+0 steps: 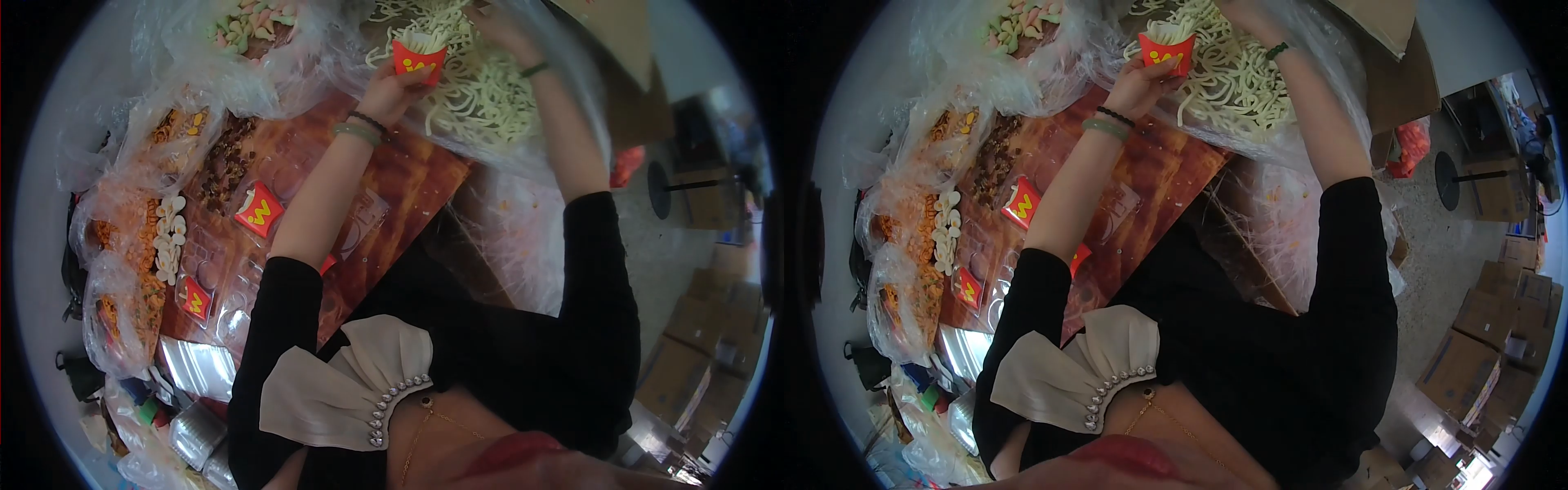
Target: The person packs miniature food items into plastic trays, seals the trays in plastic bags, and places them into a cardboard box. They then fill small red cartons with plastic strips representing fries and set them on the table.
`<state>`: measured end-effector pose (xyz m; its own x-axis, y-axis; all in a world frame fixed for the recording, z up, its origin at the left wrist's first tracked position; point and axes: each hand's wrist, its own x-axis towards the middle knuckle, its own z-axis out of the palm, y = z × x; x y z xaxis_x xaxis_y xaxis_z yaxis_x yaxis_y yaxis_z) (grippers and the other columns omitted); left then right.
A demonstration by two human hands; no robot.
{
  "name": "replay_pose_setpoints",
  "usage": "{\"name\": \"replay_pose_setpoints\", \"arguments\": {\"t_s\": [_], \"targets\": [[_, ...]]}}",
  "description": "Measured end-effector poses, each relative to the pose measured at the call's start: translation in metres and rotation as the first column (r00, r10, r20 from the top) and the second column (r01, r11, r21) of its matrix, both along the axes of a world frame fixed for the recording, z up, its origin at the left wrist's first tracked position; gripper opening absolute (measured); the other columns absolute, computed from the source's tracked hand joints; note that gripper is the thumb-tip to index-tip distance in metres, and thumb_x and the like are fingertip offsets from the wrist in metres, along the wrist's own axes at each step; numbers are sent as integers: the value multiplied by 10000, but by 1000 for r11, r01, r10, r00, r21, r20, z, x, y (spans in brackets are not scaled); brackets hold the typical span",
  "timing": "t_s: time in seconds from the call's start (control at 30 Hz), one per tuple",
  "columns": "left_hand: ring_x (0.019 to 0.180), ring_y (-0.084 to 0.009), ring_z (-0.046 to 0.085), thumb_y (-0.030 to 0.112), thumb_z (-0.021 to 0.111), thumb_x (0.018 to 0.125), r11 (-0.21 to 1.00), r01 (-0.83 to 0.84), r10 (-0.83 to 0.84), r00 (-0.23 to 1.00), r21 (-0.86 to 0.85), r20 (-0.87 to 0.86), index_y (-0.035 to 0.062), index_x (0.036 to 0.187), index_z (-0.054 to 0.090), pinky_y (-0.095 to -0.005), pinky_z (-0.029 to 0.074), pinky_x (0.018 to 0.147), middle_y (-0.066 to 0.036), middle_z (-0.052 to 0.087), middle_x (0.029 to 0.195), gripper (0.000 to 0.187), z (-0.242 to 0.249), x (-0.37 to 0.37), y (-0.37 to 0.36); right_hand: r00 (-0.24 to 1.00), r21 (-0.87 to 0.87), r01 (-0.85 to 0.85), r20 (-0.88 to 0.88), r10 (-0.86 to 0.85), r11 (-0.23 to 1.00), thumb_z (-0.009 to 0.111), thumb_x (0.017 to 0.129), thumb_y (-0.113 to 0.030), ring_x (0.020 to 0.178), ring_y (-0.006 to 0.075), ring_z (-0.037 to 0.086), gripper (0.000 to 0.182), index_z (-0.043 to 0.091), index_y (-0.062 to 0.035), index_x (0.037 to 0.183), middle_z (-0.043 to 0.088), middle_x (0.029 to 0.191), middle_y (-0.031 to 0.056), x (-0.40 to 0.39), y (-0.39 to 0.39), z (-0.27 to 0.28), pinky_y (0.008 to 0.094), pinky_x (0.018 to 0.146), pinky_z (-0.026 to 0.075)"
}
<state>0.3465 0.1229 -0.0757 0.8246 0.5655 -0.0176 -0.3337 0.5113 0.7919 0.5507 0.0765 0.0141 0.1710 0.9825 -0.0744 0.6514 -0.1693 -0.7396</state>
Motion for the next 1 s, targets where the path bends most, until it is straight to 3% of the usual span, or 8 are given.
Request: {"name": "replay_pose_setpoints", "arguments": {"t_s": [0.2, 0.3, 0.4, 0.47, 0.7, 0.77, 0.9, 1.0], "targets": [[986, -190, 594, 42, 614, 862, 999, 38, -39, 999, 18, 19, 43, 1165, 516, -337, 519, 822, -78, 597, 1099, 318, 0, -5, 4, 989, 114, 119, -99, -108, 986, 613, 877, -260, 687, 70, 574, 349, 599, -31, 1140, 679, 901, 50, 16, -7, -32, 223, 585, 477], [984, -189, 594, 30, 616, 857, 999, -1, 2, 1000, 42, -18, 40, 1157, 517, -327, 518, 826, -78, 592, 1100, 316, 5, -4, -2, 972, 371, -115, -150, 182, 921, 618, 870, -267, 702, 90, 601, 327, 621, -50, 1115, 682, 967, 40, 17, 1, -52, 214, 606, 475], [987, -190, 593, 11, 613, 851, 996, -56, 61, 996, 72, -72, 32, 1150, 515, -317, 521, 825, -80, 588, 1095, 315, 10, 0, -8, 931, 448, -307, 325, 167, 840, 617, 858, -267, 733, 148, 622, 283, 649, -79, 1068, 679, 931, 35, -8, -12, -36, 260, 647, 472], [994, -191, 592, 0, 610, 848, 993, -82, 90, 991, 88, -95, 28, 1148, 512, -314, 522, 826, -80, 587, 1091, 316, 10, 0, -7, 635, 409, -517, 772, 17, 752, 615, 845, -267, 749, 204, 611, 257, 663, -96, 1031, 656, 825, 62, -36, -25, -19, 310, 678, 456], [953, -173, 612, 13, 637, 836, 983, -119, 123, 992, 137, -20, 25, 1121, 529, -300, 529, 819, -63, 604, 1050, 305, 7, -8, -18, 794, 165, -324, 583, 173, 932, 563, 847, -288, 813, 202, 576, 227, 658, -122, 971, 619, 744, 50, -49, -21, -11, 366, 805, 334], [934, -164, 618, 24, 645, 834, 981, -143, 143, 990, 130, 6, 26, 1108, 538, -295, 530, 808, -59, 612, 1034, 294, 11, -12, -21, 986, 422, -125, 157, 64, 898, 615, 846, -266, 722, 206, 577, 235, 660, -80, 983, 629, 755, 51, -58, -27, -11, 316, 659, 440], [899, -159, 627, 37, 647, 840, 964, -166, 160, 986, 208, 43, 27, 1095, 549, -290, 535, 771, -57, 623, 1011, 274, 8, -16, -20, 975, 453, -110, 224, 7, 885, 618, 850, -271, 738, 189, 582, 221, 667, -94, 975, 646, 784, 28, -66, -33, 2, 340, 707, 416], [900, -167, 629, 41, 639, 848, 949, -168, 163, 986, 266, 41, 26, 1110, 544, -300, 539, 768, -63, 622, 1024, 279, 6, -21, -16, 567, 407, -520, 822, -53, 751, 627, 844, -277, 753, 169, 589, 202, 671, -118, 962, 650, 795, 3, -77, -39, 14, 368, 777, 376]]}}
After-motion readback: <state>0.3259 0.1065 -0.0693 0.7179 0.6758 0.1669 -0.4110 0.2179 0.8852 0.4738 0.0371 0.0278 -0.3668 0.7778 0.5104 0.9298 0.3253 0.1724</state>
